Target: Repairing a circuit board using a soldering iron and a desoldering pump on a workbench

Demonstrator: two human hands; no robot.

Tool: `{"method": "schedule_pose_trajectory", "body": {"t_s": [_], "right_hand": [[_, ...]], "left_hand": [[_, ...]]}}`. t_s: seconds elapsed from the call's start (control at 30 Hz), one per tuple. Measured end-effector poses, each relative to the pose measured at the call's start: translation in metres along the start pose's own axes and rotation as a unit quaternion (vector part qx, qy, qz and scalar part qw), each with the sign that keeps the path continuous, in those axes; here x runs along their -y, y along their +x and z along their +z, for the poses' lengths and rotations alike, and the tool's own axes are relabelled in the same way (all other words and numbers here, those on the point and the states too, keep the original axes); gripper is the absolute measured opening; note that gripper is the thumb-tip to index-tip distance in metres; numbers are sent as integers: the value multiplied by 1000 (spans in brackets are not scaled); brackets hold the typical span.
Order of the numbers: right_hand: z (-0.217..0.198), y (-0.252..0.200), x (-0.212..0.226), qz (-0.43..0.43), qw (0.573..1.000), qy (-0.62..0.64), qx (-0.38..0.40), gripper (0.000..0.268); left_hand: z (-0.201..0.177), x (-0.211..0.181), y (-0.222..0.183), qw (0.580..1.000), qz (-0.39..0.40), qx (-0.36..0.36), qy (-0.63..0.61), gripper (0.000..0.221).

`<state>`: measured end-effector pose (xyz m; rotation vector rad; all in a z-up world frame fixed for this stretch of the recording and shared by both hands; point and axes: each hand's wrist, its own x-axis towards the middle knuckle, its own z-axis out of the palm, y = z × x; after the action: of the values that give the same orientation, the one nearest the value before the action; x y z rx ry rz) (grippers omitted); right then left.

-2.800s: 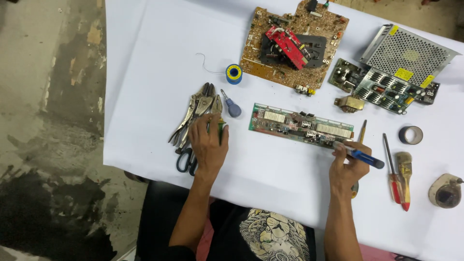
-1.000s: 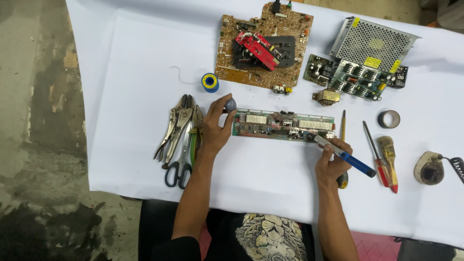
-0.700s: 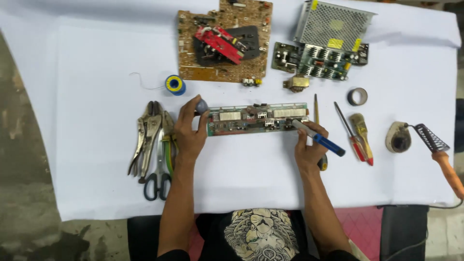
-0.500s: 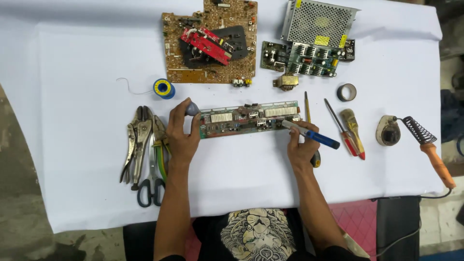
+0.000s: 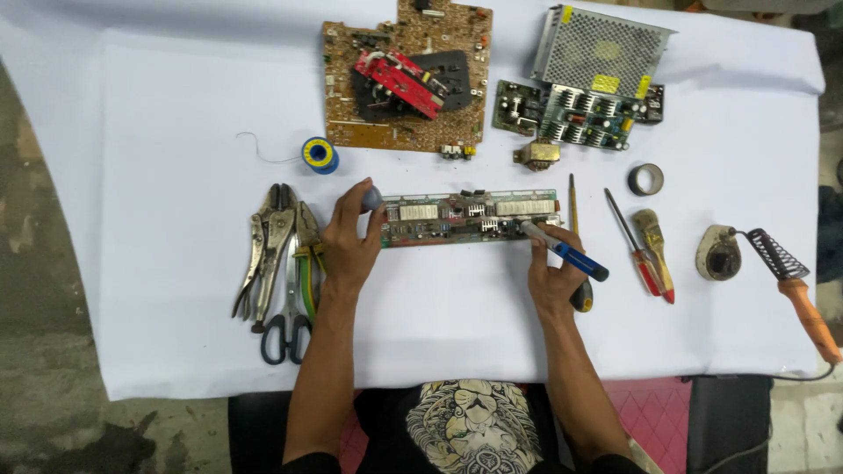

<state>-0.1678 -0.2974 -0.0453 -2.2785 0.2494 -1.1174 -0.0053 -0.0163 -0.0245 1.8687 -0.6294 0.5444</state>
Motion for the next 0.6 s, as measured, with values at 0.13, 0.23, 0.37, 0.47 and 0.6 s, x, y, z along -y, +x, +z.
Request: {"method": "schedule_pose_trajectory", "body": {"t_s": [0.13,0.23,0.37,0.47,0.6], "right_hand": [[3,-6,-5,42,998,35,-9,23],[6,-11,-14,-15,998,52,-26,23],[11,-18,-19,15,994,101,-37,28],[10,-19,-17,46,989,135,-34,29],[10,-12,-16,-22,994,96,-44,23]], "left_hand": [[5,3,-7,1000,-18,-4,-2,43],[5,4,-8,1000,-26,-12,2,47],[0,3,-2,999,-23,-5,27,47],[4,4,-4,999,-29,-2,21,48],[3,6,-4,998,-25,-22,46,46]]}}
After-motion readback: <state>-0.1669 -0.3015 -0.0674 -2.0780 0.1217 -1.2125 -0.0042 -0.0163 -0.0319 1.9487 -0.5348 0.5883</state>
